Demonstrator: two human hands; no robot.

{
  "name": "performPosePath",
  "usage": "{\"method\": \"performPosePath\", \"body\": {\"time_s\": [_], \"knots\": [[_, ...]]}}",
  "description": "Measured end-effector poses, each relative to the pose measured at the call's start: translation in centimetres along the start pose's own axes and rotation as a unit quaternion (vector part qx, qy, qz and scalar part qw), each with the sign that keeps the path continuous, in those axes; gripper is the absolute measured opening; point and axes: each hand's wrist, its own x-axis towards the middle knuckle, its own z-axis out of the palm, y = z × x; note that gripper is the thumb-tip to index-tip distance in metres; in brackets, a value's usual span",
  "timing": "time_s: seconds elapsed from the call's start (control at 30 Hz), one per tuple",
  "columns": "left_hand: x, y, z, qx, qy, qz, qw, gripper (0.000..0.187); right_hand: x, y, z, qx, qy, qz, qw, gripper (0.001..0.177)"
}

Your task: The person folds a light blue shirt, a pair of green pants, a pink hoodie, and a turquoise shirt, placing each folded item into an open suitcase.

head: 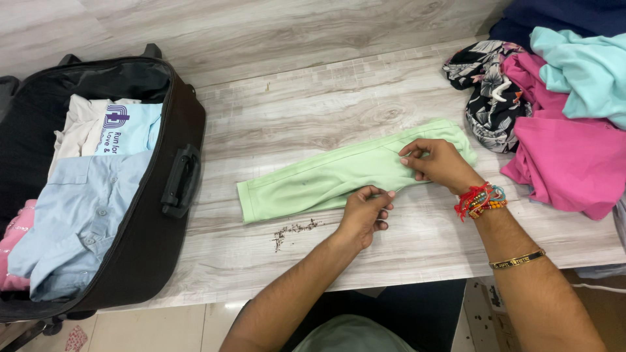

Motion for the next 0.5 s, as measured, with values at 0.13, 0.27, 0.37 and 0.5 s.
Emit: {"method": "performPosePath", "body": {"time_s": [0.13,0.27,0.37,0.5], "knots": [[-1.4,-0.1,0.5,0.028,0.036,0.031,0.998,0.016,0.1,0.2,0.2,-0.013,0.02,-0.005,1.0,0.023],[-4.0,-0.2,0.1,0.314,-0.017,0.12,0.942,0.029,0.2,0.2,0.1,-0.047,0.005,-0.013,0.999,0.023],[-6.6,-0.8,0.1,0.551,0.014,0.435,0.712,0.029,-0.1,-0.3,0.1,-0.087,0.008,-0.036,0.996,0.024],[-8.2,0.1,1.0,0.628,0.05,0.352,0.692,0.023,-1.7,-1.9,0.9,-0.275,0.118,-0.202,0.933,0.022]]}}
